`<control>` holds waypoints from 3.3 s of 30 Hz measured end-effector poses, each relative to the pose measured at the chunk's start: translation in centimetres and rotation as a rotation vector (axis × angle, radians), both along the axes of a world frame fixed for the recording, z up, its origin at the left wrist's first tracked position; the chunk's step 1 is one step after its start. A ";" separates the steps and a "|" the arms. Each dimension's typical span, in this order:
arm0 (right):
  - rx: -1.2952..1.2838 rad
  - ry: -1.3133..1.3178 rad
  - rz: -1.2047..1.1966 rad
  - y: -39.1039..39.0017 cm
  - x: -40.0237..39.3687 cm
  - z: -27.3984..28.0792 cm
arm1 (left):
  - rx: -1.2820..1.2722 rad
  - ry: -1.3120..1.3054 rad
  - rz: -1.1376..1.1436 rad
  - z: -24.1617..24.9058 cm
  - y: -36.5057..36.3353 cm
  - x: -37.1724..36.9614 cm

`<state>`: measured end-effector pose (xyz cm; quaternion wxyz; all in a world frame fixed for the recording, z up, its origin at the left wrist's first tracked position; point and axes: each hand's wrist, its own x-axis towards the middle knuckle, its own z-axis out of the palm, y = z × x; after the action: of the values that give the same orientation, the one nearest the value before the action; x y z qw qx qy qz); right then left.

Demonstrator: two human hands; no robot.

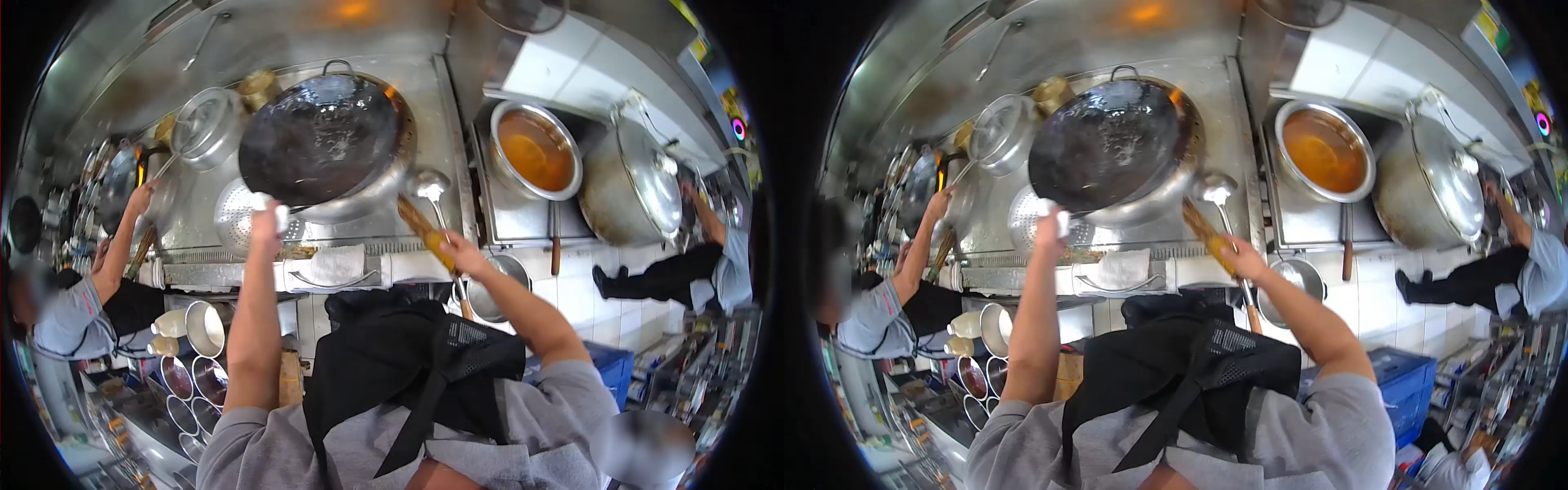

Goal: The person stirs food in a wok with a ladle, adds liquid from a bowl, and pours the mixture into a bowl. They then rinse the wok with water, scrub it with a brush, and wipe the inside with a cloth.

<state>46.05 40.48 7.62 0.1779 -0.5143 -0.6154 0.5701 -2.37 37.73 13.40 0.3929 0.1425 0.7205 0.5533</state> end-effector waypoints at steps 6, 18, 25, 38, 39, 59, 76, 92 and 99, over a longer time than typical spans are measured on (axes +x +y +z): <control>0.195 -0.168 0.163 -2.1 2.6 -5.5 | -0.087 -0.017 -0.085 1.5 2.2 6.6; 0.005 -0.361 -0.113 -13.5 11.0 -8.1 | -0.037 0.175 -0.292 -8.6 -14.3 -6.2; 0.019 -0.144 -0.428 -10.8 6.2 2.5 | -0.337 0.732 -0.358 -9.6 -16.0 -5.9; -0.273 0.403 0.174 14.0 -54.5 17.6 | 1.086 0.311 -1.396 24.1 -20.0 -8.3; -0.193 0.331 0.173 14.4 -58.1 16.4 | 1.083 0.342 -1.272 23.8 -20.7 -8.5; -1.086 1.099 -0.066 17.2 -76.2 17.9 | 1.321 0.327 -1.131 34.4 -29.4 -14.9; 0.462 -0.448 -0.414 28.4 -31.1 9.9 | 0.613 -0.195 -0.472 17.6 -34.0 -17.0; 0.628 -0.392 0.323 13.8 -71.1 9.2 | -0.124 -0.007 -0.471 10.2 -40.3 -12.5; -1.112 1.011 -0.035 16.5 -80.7 13.5 | -0.147 -0.144 -0.318 5.5 -45.8 -7.8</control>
<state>-34.64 56.93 21.12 0.1620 -0.2137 -0.0718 0.9607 -10.18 -8.06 18.86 0.5351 0.1855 0.6975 0.4390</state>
